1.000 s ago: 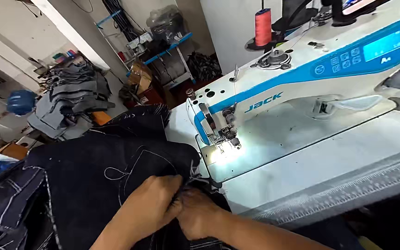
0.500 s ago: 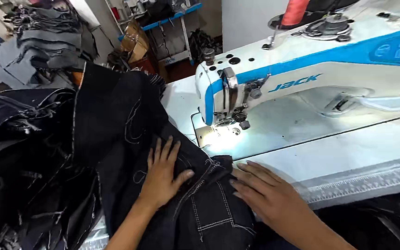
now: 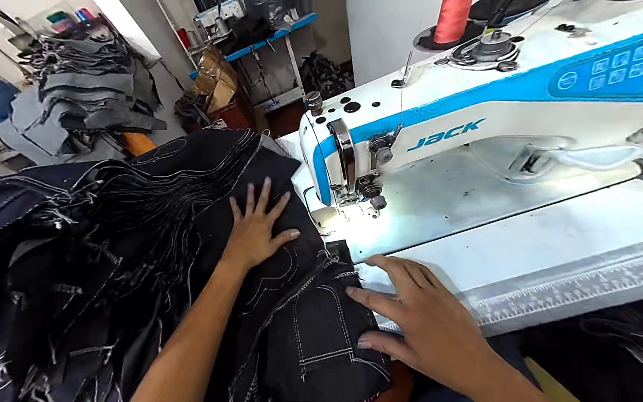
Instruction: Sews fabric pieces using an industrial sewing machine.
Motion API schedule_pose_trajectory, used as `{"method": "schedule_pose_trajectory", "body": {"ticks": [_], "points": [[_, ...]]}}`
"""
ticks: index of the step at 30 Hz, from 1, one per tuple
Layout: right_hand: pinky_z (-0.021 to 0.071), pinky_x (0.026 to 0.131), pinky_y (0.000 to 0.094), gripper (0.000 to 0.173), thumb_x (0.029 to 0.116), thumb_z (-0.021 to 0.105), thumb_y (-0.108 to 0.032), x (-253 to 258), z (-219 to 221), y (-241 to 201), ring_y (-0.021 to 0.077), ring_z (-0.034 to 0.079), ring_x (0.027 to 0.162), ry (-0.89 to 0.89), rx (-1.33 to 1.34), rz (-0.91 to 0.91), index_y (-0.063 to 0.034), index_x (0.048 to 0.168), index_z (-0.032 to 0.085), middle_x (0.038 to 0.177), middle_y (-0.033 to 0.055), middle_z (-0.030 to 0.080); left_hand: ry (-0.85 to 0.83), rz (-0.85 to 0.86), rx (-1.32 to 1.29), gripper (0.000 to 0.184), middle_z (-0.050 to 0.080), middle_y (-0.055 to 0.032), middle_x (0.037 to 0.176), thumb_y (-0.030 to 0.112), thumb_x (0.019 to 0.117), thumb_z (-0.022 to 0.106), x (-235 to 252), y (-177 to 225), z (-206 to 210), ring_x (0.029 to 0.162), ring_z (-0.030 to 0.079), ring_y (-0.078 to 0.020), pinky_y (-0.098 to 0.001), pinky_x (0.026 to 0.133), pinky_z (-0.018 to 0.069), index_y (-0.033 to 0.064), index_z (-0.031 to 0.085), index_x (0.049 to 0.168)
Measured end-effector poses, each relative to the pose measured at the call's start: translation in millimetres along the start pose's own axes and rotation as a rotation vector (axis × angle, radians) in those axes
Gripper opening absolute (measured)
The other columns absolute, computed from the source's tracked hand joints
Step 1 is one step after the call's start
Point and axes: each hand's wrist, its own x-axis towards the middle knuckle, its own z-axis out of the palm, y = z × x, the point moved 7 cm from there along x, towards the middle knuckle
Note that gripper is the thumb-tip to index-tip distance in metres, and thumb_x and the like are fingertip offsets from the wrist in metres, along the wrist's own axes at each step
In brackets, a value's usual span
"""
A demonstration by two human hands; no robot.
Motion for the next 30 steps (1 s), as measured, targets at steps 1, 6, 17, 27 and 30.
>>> {"method": "schedule_pose_trajectory", "body": {"ticks": [1, 6, 17, 27, 30], "points": [[0.0511, 0.099, 0.0512, 0.056, 0.0922, 0.041, -0.079, 0, 0, 1, 0.0314, 0.061, 0.122, -0.001, 0.001, 0.001, -0.0445, 0.127, 0.068, 0.134, 0.0120, 0.064, 0.171, 0.071, -0.037, 0.080, 0.026, -0.0092, 0.169, 0.078, 0.0949, 0.032, -6, 10, -12, 0.157, 0.018, -0.0387, -0.0739, 0.119, 0.0128, 0.0264, 0.051, 0.153], [0.0494, 0.101, 0.0505, 0.050, 0.0960, 0.041, -0.074, 2, 0, 3, 0.0299, 0.060, 0.123, -0.057, 0.011, 0.024, -0.0471, 0.129, 0.066, 0.135, 0.0098, 0.063, 0.261, 0.386, -0.059, 0.054, 0.071, -0.0065, 0.088, 0.059, 0.0968, 0.051, -78, 84, -43, 0.081, 0.071, -0.0218, -0.0390, 0.061, 0.0583, 0.0122, 0.068, 0.076], [0.0540, 0.086, 0.0380, 0.034, 0.1001, 0.058, -0.053, -23, -13, -4, 0.0209, 0.067, 0.095, 0.299, 0.036, -0.157, -0.0252, 0.116, 0.069, 0.099, 0.0032, 0.069, 0.293, 0.318, -0.348, 0.019, 0.072, -0.0072, 0.125, 0.024, 0.0996, 0.059, -114, 109, -8, 0.126, 0.065, -0.0210, -0.0403, 0.105, 0.0555, 0.0094, 0.063, 0.088], [0.0485, 0.080, 0.0351, 0.026, 0.1012, 0.059, -0.048, -29, -13, -7, 0.0187, 0.061, 0.087, 0.275, 0.063, -0.216, -0.0273, 0.109, 0.073, 0.089, 0.0005, 0.064, 0.348, 0.538, -0.274, 0.019, 0.075, -0.0036, 0.121, 0.015, 0.1036, 0.057, -131, 120, -16, 0.123, 0.067, -0.0193, -0.0380, 0.109, 0.0527, 0.0117, 0.075, 0.111], [0.0486, 0.081, 0.0350, 0.026, 0.1010, 0.059, -0.049, -28, -13, -7, 0.0184, 0.062, 0.091, 0.271, 0.064, -0.213, -0.0273, 0.108, 0.073, 0.097, 0.0002, 0.067, 0.359, 0.568, -0.229, 0.019, 0.075, -0.0057, 0.121, 0.012, 0.1031, 0.058, -134, 122, -16, 0.122, 0.067, -0.0196, -0.0367, 0.108, 0.0525, 0.0090, 0.074, 0.112]]}}
